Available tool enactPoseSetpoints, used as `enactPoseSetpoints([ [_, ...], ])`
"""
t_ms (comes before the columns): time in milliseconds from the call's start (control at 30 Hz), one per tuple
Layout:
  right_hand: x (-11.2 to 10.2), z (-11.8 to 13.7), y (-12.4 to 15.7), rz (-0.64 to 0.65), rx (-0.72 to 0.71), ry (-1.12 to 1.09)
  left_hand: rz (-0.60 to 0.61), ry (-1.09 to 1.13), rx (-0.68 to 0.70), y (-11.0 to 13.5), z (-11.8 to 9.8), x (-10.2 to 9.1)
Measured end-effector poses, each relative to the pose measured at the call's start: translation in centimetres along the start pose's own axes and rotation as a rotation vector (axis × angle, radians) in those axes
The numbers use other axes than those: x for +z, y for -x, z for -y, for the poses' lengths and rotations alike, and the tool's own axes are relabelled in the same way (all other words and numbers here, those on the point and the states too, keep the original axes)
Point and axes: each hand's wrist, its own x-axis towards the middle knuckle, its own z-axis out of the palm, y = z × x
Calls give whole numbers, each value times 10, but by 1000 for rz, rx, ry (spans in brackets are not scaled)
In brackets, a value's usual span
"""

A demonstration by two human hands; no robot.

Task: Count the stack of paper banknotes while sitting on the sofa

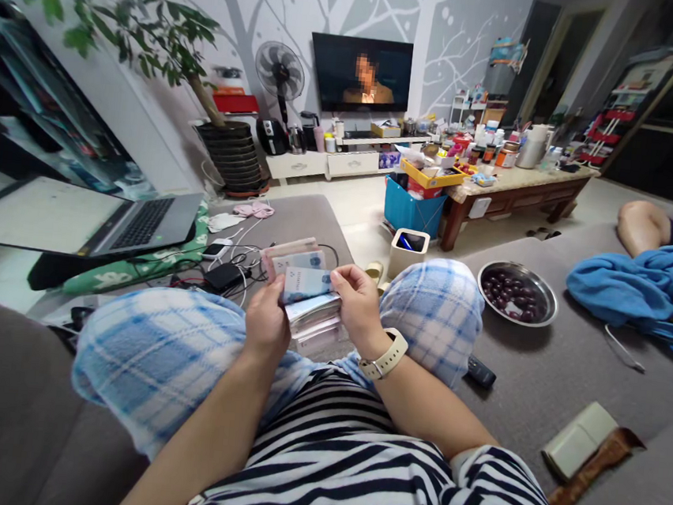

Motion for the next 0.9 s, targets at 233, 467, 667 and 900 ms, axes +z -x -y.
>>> enactPoseSetpoints([
  [233,1,0,0,2,-2,-11,32,32,-21,2,-2,2],
  [467,3,1,-1,1,15,7,69,25,-33,3,-2,3],
  [667,2,0,0,-20,31,-3,117,22,-64,4,-4,3],
  [900,2,-2,-1,-46,33,-34,155,33,-85,9,-11,7],
])
